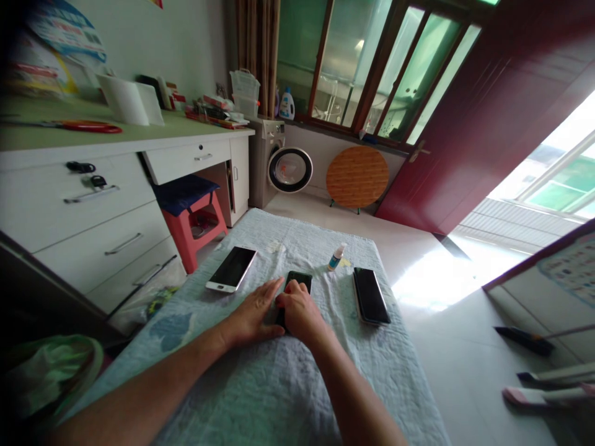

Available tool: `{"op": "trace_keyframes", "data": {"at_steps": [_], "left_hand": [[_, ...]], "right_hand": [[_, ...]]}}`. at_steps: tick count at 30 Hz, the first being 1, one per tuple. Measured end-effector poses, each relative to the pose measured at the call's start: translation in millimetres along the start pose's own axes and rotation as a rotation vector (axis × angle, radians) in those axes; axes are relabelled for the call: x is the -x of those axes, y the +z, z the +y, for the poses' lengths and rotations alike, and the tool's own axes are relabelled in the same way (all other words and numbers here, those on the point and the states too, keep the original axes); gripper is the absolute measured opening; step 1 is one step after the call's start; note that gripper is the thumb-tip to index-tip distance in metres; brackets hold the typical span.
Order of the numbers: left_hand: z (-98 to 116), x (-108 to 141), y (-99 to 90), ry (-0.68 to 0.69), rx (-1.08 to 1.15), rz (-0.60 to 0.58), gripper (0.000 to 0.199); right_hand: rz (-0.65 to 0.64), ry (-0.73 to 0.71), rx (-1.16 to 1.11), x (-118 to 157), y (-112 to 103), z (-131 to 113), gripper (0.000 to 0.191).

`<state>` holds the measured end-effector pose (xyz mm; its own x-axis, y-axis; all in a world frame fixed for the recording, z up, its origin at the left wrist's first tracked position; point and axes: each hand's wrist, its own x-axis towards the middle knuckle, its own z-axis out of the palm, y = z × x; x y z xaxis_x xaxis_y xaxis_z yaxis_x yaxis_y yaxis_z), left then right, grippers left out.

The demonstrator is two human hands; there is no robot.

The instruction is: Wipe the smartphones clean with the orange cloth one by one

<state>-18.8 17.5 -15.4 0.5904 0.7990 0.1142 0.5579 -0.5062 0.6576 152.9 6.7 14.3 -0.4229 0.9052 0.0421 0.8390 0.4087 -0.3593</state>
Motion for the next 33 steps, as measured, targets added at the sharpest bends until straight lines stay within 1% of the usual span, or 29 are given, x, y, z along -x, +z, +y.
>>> {"op": "trace_keyframes", "data": {"at_steps": [5, 8, 10, 13, 19, 25, 27, 30, 33], "left_hand": [[1.2, -2.1, -7.0, 0.024, -0.025, -0.053, 0.086], [3.1, -3.5, -9.7, 0.029, -0.056, -0.083, 0.073], [3.5, -4.0, -10.4, 0.046, -0.067, -0.094, 0.068], [2.6, -4.3, -10.7, 0.07, -0.082, -0.114, 0.069], [2.3, -3.7, -13.8, 0.063, -0.084, -0.182, 0.082], [3.6, -3.1, -17.9, 0.084, -0.07, -0.19, 0.084], [3.3, -2.8, -18.2, 0.082, -0.07, -0.194, 0.082], [2.3, -1.9, -17.1, 0.07, -0.07, -0.18, 0.073], [1.4, -0.9, -15.7, 0.064, -0.076, -0.16, 0.065]], "right_hand": [[-0.074, 0.001, -0.005, 18.3, -3.6, -11.2, 0.016], [-0.097, -0.005, 0.0, 26.3, -7.7, -17.1, 0.021], [-0.102, -0.016, -0.005, 30.4, -9.5, -19.7, 0.025], [-0.103, -0.023, -0.022, 35.0, -10.3, -21.6, 0.028], [-0.117, -0.017, -0.047, 41.6, -12.5, -21.5, 0.024], [-0.14, 0.0, -0.074, 50.0, -21.5, -13.8, 0.029], [-0.151, 0.038, -0.072, 52.9, -23.9, -10.1, 0.03], [-0.168, 0.089, -0.059, 56.3, -27.2, -6.5, 0.029], [-0.18, 0.073, -0.05, 57.6, -31.0, -6.3, 0.024]]}}
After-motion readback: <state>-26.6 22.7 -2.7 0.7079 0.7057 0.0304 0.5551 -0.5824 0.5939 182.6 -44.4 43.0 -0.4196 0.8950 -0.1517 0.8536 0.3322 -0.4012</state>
